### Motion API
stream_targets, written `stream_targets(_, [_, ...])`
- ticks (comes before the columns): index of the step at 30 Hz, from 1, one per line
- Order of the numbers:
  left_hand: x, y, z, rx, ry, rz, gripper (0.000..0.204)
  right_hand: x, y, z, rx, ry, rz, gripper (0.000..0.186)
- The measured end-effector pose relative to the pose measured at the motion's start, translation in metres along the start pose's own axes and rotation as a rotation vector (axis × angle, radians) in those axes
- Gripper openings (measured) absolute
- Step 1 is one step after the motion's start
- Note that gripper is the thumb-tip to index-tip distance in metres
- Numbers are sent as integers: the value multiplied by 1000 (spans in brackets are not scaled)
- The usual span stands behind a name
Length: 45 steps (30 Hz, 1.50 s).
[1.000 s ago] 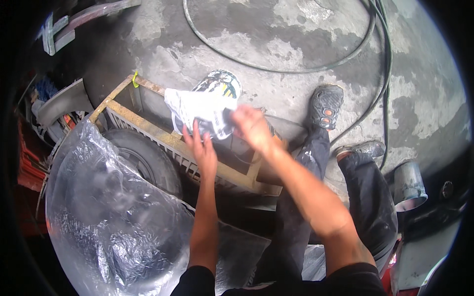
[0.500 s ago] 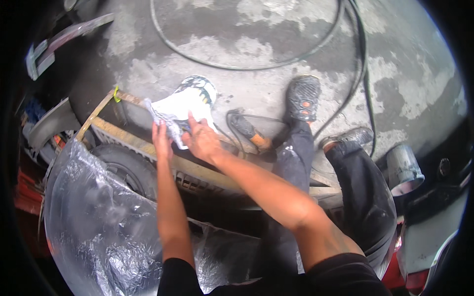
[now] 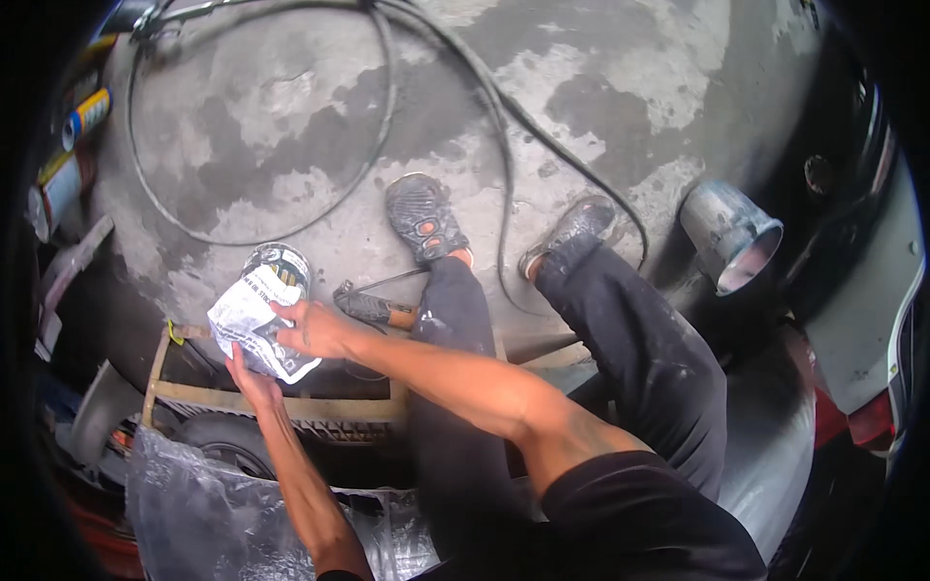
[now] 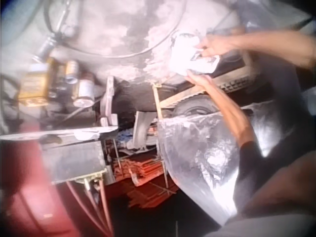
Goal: The person is seen wet-sanding a white car's rear bumper with a small sanding block and a bucket of water.
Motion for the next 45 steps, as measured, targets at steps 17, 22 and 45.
stream_targets(17, [-76, 234, -331, 754, -580, -416, 65, 21, 335, 178, -731, -809, 266, 74])
stream_targets(22, [-35, 335, -426, 965, -741, -635, 63, -53, 394, 232, -890, -1032, 349, 73])
stream_targets(45, [-22, 563, -362, 1037, -1461, -980, 80, -183, 537, 282, -1223, -733, 14, 71])
Point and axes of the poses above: each hand's wrist, its own y-axis away from the middle knuckle, its own z-axis out of the back of the hand, x = y × z, the point moved 3 cm from there along -y, towards the middle knuckle, and after that the axes turned 8 degrees about -y, right-handed, at the moved point
